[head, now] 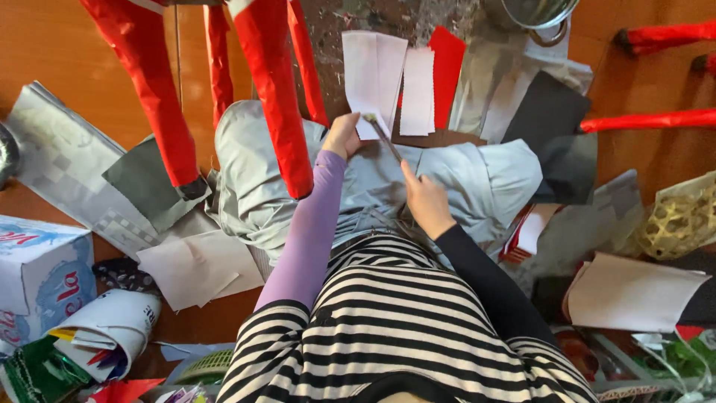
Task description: The recorder is applying white paper strips with adhesive to a giraffe craft model.
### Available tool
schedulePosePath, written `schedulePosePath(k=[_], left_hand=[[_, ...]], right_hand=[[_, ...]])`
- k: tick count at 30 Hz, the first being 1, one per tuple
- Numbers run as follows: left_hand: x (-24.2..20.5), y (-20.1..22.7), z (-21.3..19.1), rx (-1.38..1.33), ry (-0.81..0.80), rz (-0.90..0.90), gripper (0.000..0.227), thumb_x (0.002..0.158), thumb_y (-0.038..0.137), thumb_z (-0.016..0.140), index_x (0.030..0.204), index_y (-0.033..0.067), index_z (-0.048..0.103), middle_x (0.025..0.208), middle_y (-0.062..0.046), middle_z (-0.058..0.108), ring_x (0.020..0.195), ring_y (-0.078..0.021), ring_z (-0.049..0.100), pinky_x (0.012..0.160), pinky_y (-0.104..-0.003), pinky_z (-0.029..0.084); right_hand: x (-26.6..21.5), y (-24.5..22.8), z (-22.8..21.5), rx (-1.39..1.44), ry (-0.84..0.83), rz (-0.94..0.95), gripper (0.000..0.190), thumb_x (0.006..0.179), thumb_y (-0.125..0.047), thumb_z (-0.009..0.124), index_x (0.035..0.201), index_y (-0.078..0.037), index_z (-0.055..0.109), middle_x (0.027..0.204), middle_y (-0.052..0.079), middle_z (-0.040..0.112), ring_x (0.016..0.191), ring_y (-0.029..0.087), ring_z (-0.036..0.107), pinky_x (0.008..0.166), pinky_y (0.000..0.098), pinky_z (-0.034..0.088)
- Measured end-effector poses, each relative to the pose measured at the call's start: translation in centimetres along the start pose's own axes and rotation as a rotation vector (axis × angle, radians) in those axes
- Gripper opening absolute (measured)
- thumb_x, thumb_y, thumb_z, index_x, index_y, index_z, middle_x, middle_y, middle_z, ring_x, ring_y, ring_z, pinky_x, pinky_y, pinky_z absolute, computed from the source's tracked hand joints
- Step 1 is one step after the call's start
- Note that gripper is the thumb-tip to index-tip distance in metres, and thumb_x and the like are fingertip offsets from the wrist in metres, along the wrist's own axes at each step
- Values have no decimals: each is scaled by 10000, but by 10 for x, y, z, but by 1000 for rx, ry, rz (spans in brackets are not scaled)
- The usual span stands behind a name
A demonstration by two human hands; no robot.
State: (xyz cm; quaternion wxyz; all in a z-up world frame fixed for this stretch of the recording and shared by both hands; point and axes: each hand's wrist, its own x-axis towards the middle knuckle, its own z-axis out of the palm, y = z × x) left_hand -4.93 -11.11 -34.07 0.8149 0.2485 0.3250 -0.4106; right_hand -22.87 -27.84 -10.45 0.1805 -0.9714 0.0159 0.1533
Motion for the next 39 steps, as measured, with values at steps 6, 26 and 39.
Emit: schedulePosePath(k=[6, 26, 39], left_hand=[[-33, 13, 16, -93, -97, 34, 443, 1073, 279, 389, 1436, 40, 472, 1402, -157, 597, 1269, -383, 604, 1031, -632, 523], [-30, 8, 11, 81, -58, 72, 471, 1067, 321, 373, 1443, 55, 471, 1374, -138, 616, 1218, -366, 635, 973, -654, 525], [-34, 1, 17, 47, -69, 108, 470, 1050, 305, 394, 1443, 63, 478, 1396, -123, 603, 1231, -338, 614, 1006, -587, 511]], right_hand=[[-25, 1, -30, 111, 63, -9, 474, 1013, -193, 609, 1480, -249, 549, 784, 155, 644, 632, 395, 640, 544, 525, 498], [118, -1, -13, 246, 421, -77, 219, 1010, -132, 573, 1223, -79, 584, 1049, 219, 678, 908, 463, 669, 736, 545, 532], [177, 59, 21, 329, 506, 79, 395, 974, -61, 537, 1369, -83, 538, 979, 203, 731, 872, 412, 700, 723, 537, 531]])
